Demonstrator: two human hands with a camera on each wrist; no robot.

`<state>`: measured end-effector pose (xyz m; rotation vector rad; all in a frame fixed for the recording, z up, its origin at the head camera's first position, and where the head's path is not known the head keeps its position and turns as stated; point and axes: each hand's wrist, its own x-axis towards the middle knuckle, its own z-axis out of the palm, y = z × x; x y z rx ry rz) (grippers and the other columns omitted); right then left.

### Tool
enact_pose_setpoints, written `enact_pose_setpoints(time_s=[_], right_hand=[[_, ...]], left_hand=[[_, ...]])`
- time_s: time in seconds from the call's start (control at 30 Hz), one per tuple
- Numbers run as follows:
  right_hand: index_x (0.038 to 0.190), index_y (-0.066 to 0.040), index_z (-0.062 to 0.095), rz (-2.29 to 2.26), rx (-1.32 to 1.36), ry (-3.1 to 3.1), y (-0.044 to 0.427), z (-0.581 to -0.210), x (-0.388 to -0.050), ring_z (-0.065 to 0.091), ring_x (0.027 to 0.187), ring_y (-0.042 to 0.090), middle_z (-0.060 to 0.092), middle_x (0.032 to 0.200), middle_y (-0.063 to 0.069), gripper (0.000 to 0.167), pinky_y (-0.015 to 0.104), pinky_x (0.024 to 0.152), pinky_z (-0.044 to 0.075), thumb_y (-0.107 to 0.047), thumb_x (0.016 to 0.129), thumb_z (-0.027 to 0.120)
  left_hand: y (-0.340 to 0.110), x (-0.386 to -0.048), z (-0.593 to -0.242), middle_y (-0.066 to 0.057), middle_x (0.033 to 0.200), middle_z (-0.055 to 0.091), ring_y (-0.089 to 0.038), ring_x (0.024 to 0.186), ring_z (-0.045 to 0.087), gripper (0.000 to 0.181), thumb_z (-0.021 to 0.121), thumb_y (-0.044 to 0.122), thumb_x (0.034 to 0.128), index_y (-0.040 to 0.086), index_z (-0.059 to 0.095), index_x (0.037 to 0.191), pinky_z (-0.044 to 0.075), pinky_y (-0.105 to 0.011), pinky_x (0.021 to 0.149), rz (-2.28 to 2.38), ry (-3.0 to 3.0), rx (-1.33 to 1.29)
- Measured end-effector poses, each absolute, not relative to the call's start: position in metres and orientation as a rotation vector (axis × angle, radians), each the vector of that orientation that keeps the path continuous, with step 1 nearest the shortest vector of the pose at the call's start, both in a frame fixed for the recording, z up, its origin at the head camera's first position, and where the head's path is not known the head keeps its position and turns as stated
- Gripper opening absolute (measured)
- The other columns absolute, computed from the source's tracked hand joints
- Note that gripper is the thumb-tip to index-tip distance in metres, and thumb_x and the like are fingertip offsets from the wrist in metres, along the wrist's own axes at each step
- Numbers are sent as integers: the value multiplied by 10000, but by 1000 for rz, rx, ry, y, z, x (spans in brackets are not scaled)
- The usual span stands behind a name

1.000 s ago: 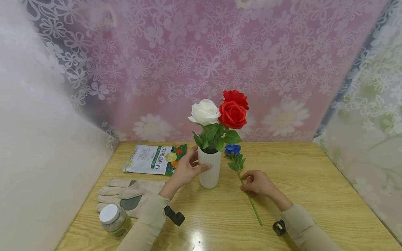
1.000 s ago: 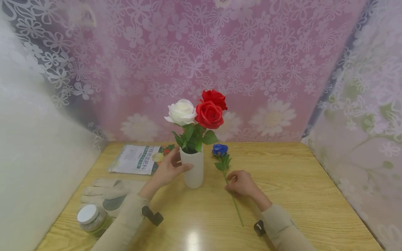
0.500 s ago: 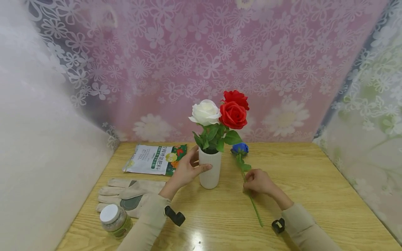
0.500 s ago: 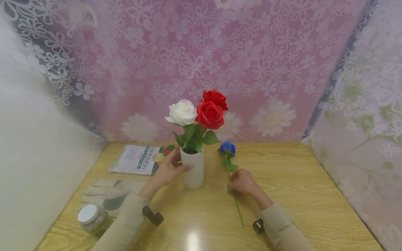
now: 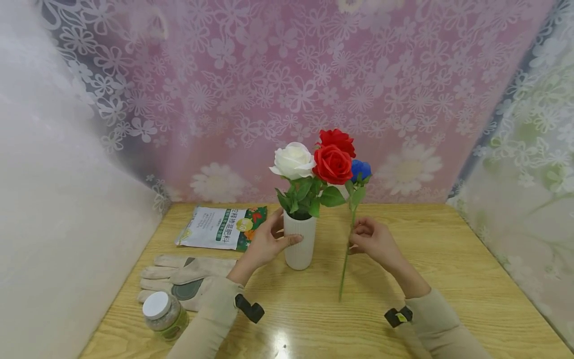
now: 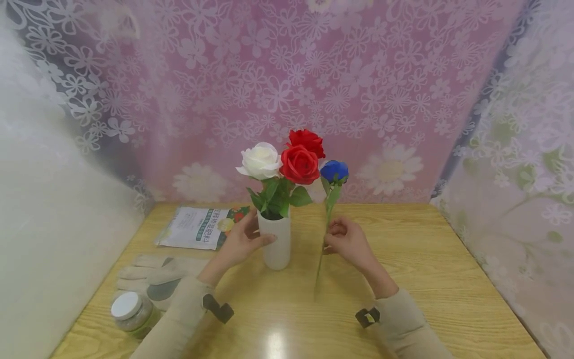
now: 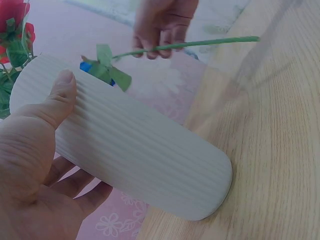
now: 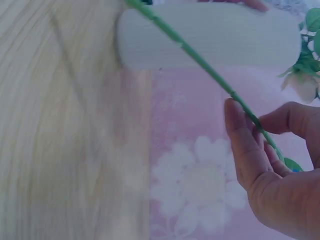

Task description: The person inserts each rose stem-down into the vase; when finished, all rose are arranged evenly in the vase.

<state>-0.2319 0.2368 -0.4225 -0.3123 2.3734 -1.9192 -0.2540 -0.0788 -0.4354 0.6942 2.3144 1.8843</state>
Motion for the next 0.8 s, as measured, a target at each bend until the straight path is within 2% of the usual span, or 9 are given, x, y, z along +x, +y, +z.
enact_pose_setpoints(time_s=[0.2,0.4,0.53,0.77,0.8], right_hand=[[1231,39,454,-2159,-265,2188,228,-405,-227,725,867,158,667,934,9,252,400,818,675,-19,1041,607],[1088,-32,502,-2496,-239,1845,224,-383,-225,731,889,140,694,873,-21,77,385,888,661,1,1066,568],[1026,-64,529,-2639,-249,1678,222,-370,-223,739,874,143,671,902,-9,89,388,920,652,10,1073,546],[946,-105,474,-2785,-270,1529,217,-353,-224,710,884,152,621,965,2,179,368,933,647,-10,1083,539],[968,-98,494,-2801,-294,1533,216,-352,-225,709,894,157,626,989,4,152,367,931,647,-10,1081,546]], left_hand=[[-78,-253,-435,-137,1556,556,-350,1414,576,956,819,275,951,192,229,1699,521,-522,1139,1884,2311,691],[-79,-254,-435,-139,1559,554,-355,1410,579,972,822,298,947,178,220,1701,523,-524,1136,1892,2304,686],[-79,-254,-435,-142,1563,549,-361,1408,580,974,819,294,950,173,213,1702,524,-526,1135,1895,2295,684],[-79,-253,-435,-145,1561,549,-367,1403,584,968,809,255,961,170,195,1705,518,-534,1140,1900,2283,675],[-78,-253,-435,-147,1561,550,-369,1402,584,964,808,252,962,168,198,1704,518,-534,1139,1901,2285,675]])
